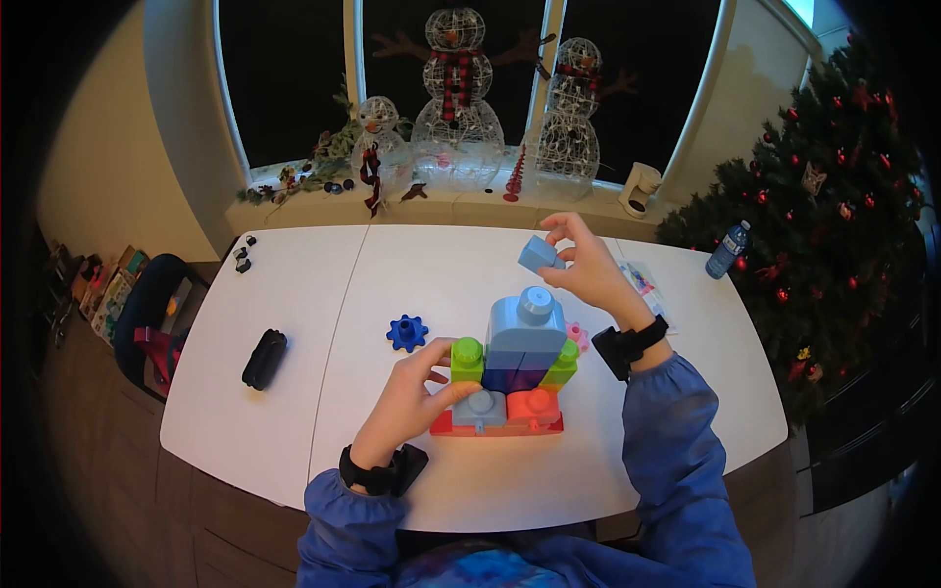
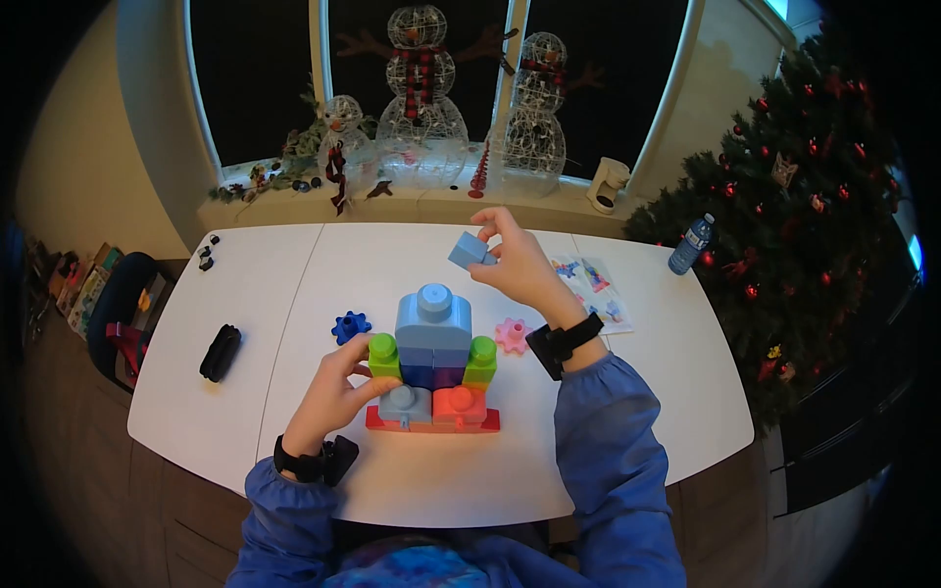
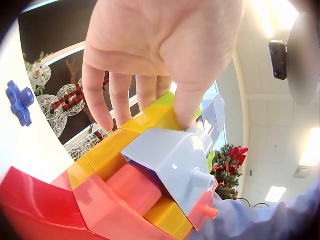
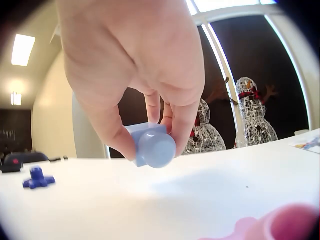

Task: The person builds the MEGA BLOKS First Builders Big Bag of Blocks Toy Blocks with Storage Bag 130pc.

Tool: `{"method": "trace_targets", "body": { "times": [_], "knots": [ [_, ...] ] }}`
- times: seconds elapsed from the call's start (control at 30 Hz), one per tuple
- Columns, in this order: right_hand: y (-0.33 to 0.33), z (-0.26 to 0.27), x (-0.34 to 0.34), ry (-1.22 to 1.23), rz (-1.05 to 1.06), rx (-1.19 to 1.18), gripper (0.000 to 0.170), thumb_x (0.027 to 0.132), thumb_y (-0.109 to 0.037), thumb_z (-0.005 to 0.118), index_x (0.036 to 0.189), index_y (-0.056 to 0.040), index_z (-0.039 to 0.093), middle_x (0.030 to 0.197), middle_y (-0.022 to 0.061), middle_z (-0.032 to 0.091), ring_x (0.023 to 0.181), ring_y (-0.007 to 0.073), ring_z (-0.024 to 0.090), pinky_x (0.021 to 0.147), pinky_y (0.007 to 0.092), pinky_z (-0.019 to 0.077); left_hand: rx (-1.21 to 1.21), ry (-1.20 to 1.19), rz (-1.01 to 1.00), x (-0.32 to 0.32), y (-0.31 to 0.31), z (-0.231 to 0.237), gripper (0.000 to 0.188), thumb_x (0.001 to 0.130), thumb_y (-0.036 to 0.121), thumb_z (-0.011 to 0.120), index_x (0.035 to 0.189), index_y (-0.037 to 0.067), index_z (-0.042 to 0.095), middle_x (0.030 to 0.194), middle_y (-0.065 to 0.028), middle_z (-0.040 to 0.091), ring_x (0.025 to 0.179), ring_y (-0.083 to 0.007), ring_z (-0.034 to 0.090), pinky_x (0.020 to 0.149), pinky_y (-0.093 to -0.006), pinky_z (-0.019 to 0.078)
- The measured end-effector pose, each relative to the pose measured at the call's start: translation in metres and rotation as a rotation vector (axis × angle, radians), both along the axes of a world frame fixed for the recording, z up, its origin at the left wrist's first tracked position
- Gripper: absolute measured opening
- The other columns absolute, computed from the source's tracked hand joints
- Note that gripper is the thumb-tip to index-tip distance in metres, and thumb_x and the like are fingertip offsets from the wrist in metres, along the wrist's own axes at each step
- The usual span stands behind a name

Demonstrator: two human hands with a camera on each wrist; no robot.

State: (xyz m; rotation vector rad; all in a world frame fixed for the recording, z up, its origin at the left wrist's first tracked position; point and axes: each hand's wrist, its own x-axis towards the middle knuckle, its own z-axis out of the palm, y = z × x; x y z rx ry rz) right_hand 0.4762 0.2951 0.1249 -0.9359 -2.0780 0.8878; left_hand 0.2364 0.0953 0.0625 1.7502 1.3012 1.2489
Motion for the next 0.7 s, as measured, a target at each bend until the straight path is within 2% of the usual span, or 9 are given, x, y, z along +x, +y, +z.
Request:
{"method": "trace_targets", "body": {
  "times": [0.1,0.2,0.3,0.4,0.43,0.5,0.6,0.7],
  "knots": [
    [-0.031,0.04,0.018,0.209,0.088,0.084,0.054,0.083,-0.007,0.079,0.131,-0.0053,0.055,0.112,0.0103,0.067,0.088,0.0151,0.066,0.078,0.0282,0.0525,-0.005,-0.009,0.005,-0.001,0.001,-0.003,0.042,0.088,0.017,0.083,0.122,0.004,0.063,0.107,-0.0079,0.072,0.097,-0.0196,0.067,0.085,-0.0329,0.0546],
    [-0.064,0.08,0.027,0.162,0.16,0.191,0.039,0.09,-0.005,0.074,0.127,-0.0045,0.062,0.115,0.0086,0.069,0.092,0.0141,0.066,0.078,0.028,0.0534,-0.01,0.002,0.005,-0.001,0.0,-0.003,0.041,0.089,0.017,0.083,0.123,0.005,0.063,0.107,-0.0075,0.073,0.097,-0.0192,0.067,0.085,-0.0331,0.0542],
    [-0.086,0.099,0.02,0.139,0.291,0.417,0.035,0.092,-0.008,0.073,0.126,-0.0048,0.067,0.113,0.0074,0.07,0.092,0.0163,0.067,0.079,0.029,0.0546,-0.019,-0.009,0.003,-0.001,0.0,-0.003,0.041,0.09,0.018,0.082,0.123,0.005,0.063,0.107,-0.0068,0.073,0.098,-0.0185,0.067,0.086,-0.0333,0.0538],
    [-0.104,0.115,0.009,-0.012,0.389,0.456,0.039,0.092,-0.012,0.073,0.13,-0.0055,0.067,0.114,0.0079,0.072,0.092,0.0198,0.068,0.079,0.0306,0.0558,-0.039,-0.017,0.006,0.0,-0.001,0.001,0.04,0.09,0.018,0.082,0.123,0.005,0.063,0.108,-0.0065,0.073,0.099,-0.0179,0.067,0.086,-0.0333,0.0537],
    [-0.105,0.117,0.006,-0.075,0.392,0.488,0.048,0.088,-0.008,0.078,0.135,-0.0063,0.066,0.115,0.0099,0.072,0.096,0.0187,0.069,0.081,0.0312,0.0555,-0.04,-0.02,0.004,0.0,-0.001,0.001,0.04,0.09,0.018,0.081,0.123,0.005,0.063,0.108,-0.0064,0.073,0.099,-0.0177,0.067,0.086,-0.0333,0.0537],
    [-0.108,0.117,0.0,-0.083,0.381,0.524,0.047,0.087,-0.009,0.079,0.132,-0.0054,0.067,0.111,0.0101,0.073,0.091,0.0195,0.069,0.08,0.0318,0.0557,-0.044,-0.028,-0.003,0.0,-0.001,0.0,0.04,0.091,0.018,0.081,0.123,0.005,0.063,0.108,-0.0062,0.073,0.099,-0.0173,0.066,0.086,-0.0334,0.0538],
    [-0.111,0.114,0.0,-0.136,0.338,0.54,0.045,0.085,-0.01,0.08,0.128,-0.0046,0.068,0.105,0.01,0.074,0.086,0.0205,0.07,0.079,0.0322,0.0556,0.003,0.004,-0.003,-0.002,0.001,-0.004,0.045,0.09,0.018,0.082,0.127,0.003,0.062,0.108,-0.0115,0.073,0.099,-0.023,0.071,0.083,-0.0337,0.0576],
    [-0.114,0.107,0.001,-0.143,0.293,0.513,0.043,0.085,-0.011,0.082,0.126,-0.0043,0.069,0.101,0.0103,0.074,0.084,0.0211,0.07,0.079,0.0321,0.0555,-0.004,0.0,0.001,-0.001,0.0,-0.003,0.044,0.09,0.018,0.082,0.127,0.003,0.063,0.108,-0.0114,0.073,0.099,-0.0228,0.071,0.083,-0.0334,0.0576]
  ]
}}
